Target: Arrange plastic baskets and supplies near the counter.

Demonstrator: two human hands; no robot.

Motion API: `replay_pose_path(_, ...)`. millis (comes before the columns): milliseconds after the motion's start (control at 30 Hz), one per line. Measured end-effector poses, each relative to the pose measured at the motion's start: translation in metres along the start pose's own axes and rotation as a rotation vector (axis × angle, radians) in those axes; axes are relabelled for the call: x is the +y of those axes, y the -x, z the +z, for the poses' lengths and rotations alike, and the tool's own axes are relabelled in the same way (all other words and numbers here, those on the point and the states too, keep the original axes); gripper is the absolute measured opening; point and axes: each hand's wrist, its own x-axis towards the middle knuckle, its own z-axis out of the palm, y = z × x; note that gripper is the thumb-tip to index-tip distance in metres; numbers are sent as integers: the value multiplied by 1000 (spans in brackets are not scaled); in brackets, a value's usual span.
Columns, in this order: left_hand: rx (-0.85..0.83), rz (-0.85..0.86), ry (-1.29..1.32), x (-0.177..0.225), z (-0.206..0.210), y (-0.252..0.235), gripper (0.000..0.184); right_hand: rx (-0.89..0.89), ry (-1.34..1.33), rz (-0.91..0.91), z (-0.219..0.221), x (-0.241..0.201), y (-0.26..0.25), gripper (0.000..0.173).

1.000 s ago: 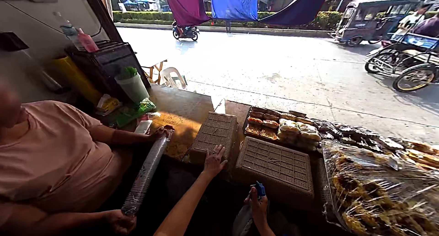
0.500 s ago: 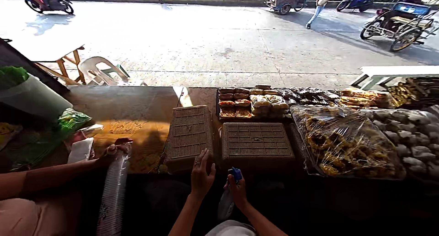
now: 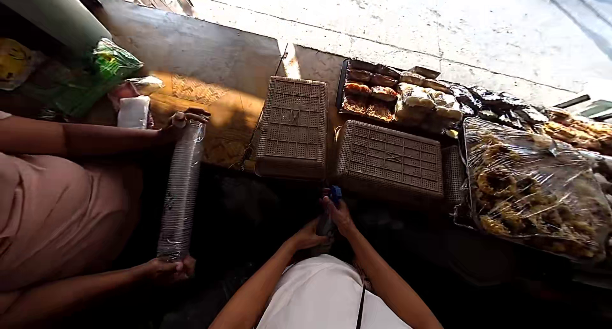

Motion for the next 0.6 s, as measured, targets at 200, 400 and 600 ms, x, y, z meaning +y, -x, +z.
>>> replay_pose_path(200,-20,2,101,4,-11,5,70,-130,-296,-21,-16,18,-4,64)
replay_pose_path(400,-56,-42,88,11,-22,2,69,21,-431,2,-5,21,-10,54)
replay_pose_path(600,-93,-69,87,6,-28,-1,69,80,-529,42,2,21,-12,44)
